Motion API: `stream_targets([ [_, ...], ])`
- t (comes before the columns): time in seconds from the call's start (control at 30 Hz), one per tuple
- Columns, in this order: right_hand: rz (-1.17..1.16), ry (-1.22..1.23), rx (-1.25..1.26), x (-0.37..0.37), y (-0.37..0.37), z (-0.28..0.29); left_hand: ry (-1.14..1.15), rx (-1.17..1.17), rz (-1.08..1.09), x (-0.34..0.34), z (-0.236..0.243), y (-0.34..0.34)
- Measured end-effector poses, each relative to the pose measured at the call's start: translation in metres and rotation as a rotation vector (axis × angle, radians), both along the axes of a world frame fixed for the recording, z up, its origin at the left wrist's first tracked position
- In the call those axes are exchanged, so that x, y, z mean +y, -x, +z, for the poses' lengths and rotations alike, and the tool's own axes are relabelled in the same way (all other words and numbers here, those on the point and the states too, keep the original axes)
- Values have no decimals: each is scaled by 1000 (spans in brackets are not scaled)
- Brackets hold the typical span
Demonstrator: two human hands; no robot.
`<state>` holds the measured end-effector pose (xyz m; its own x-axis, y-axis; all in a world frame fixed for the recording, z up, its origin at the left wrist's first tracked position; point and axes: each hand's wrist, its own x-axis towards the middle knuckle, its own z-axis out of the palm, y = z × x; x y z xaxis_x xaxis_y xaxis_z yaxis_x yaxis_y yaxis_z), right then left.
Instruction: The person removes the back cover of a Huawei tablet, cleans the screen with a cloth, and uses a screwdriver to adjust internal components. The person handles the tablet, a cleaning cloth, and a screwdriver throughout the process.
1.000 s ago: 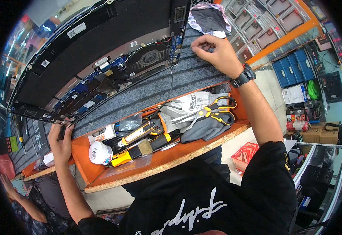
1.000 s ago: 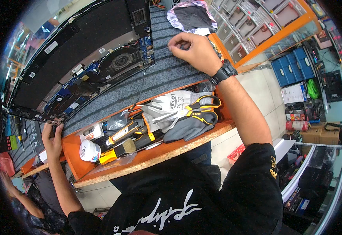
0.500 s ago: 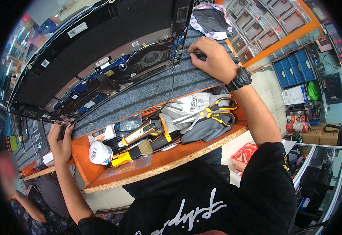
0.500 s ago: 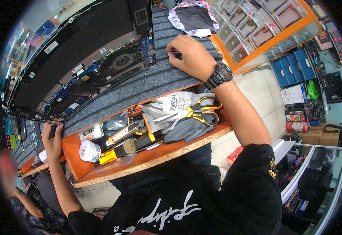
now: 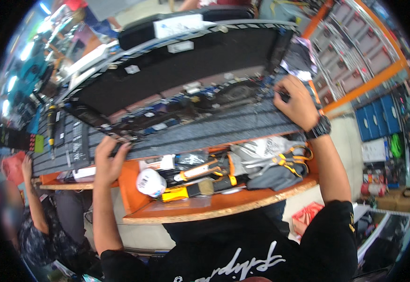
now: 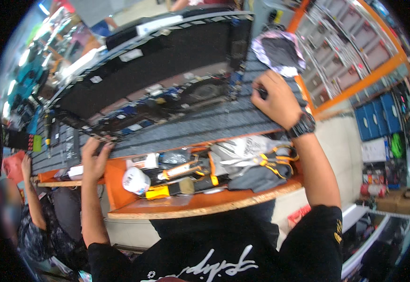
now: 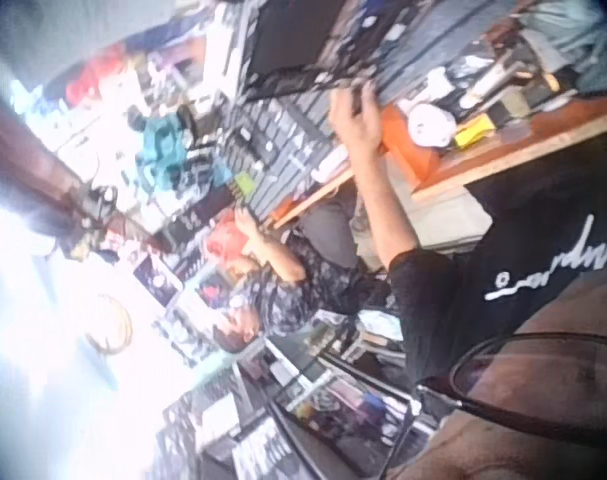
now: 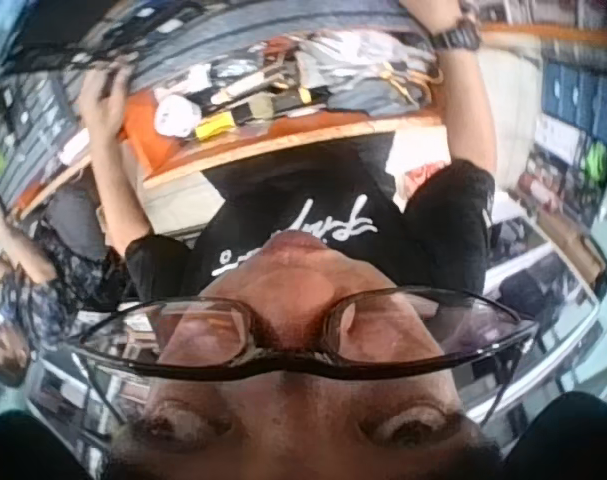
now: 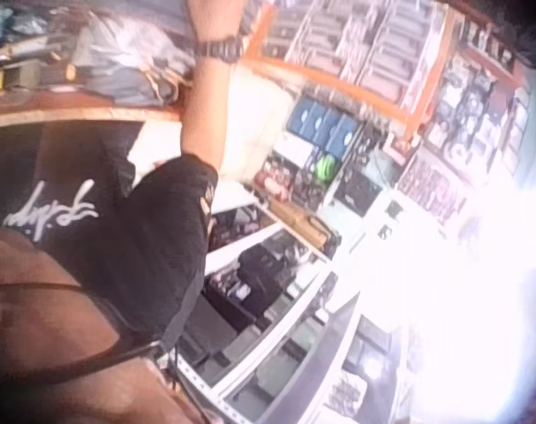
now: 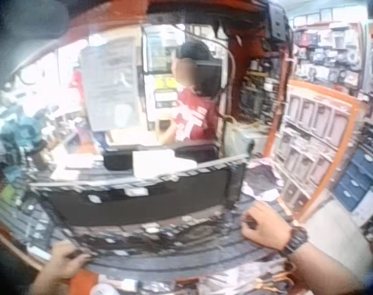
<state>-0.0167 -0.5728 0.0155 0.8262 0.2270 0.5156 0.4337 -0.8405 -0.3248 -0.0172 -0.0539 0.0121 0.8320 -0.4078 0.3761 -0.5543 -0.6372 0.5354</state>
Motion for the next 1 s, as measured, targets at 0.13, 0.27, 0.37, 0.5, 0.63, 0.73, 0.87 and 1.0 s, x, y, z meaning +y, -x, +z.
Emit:
stream_targets([
  [0.13, 3, -42, 29, 8, 3, 4, 26, 53, 11, 2, 1, 2],
  [0.27, -4, -54, 37, 9, 6, 10, 69, 80, -1, -2, 7, 4],
  [0.37, 10, -91, 59, 8, 4, 7, 74, 39, -26, -3, 5, 1],
  [0.5, 41, -60, 36, 1, 4, 10, 28, 37, 28, 1, -1, 2],
  [0.63, 67, -100, 57, -11, 4, 5, 66, 31, 9, -3, -3, -1],
  [0.73, 90, -89, 41, -12, 3, 5, 87, 46, 5, -6, 4, 3],
  [0.87, 82, -121, 61, -14, 6, 6, 80, 52, 22, -9, 4, 4],
  [1.0, 94, -96, 41, -17, 4, 0, 83, 57, 22, -12, 6, 6],
])
